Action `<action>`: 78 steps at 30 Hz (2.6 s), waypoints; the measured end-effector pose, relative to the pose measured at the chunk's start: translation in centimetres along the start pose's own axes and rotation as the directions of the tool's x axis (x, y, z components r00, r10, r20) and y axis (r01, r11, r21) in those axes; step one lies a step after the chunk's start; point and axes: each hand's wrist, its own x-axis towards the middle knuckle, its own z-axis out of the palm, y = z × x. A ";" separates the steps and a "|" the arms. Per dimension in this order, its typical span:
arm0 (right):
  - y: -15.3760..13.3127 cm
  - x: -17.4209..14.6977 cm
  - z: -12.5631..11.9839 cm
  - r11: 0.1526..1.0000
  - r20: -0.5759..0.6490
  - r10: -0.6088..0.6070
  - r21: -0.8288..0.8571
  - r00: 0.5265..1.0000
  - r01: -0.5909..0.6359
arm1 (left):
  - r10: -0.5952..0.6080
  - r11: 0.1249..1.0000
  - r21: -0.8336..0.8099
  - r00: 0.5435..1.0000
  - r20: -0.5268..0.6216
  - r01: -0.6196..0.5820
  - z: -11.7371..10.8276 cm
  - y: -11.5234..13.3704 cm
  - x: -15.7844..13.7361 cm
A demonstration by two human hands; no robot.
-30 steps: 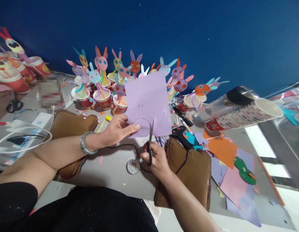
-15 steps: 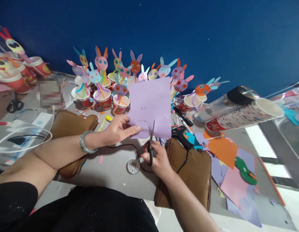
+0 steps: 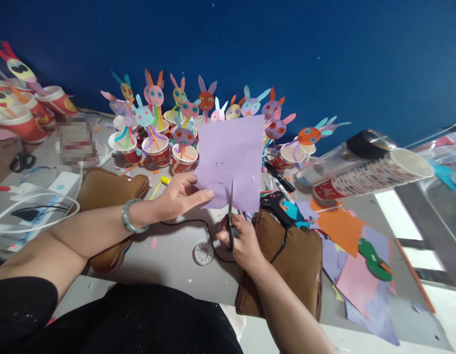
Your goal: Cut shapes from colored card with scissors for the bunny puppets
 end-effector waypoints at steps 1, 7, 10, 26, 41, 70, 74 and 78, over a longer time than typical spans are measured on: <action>0.0 0.0 0.0 1.000 -0.001 0.003 -0.004 1.000 -0.003 | -0.003 1.000 -0.006 1.000 0.001 0.003 0.0 0.0 0.0; -0.1 0.1 0.0 0.999 -0.010 0.034 -0.008 0.999 -0.034 | 0.006 1.000 -0.030 1.000 -0.005 -0.006 0.0 0.0 0.0; -0.2 0.1 0.1 0.999 -0.019 0.048 0.001 0.999 -0.048 | 0.021 0.999 -0.031 1.000 -0.004 -0.021 0.1 0.1 0.0; -0.4 0.1 -0.2 0.999 -0.005 0.032 -0.004 0.999 -0.032 | 0.021 0.999 0.034 0.999 0.044 -0.023 -0.1 0.3 0.1; 0.1 0.1 -0.1 0.998 0.016 0.057 0.026 0.998 -0.057 | 0.033 0.999 -0.002 0.999 0.024 -0.032 -0.3 0.1 0.3; 0.1 0.0 -0.2 0.985 0.050 0.148 0.080 0.988 -0.151 | 0.048 0.999 0.003 0.998 0.040 -0.048 -0.4 0.0 0.4; 0.1 0.0 -0.1 0.984 0.056 0.155 0.081 0.986 -0.159 | 0.054 0.999 -0.003 0.998 0.029 -0.054 -0.4 0.2 0.4; -0.1 0.1 -0.2 0.993 0.045 0.110 0.046 0.993 -0.112 | 0.045 0.999 0.022 0.997 0.055 -0.046 -0.5 0.2 0.4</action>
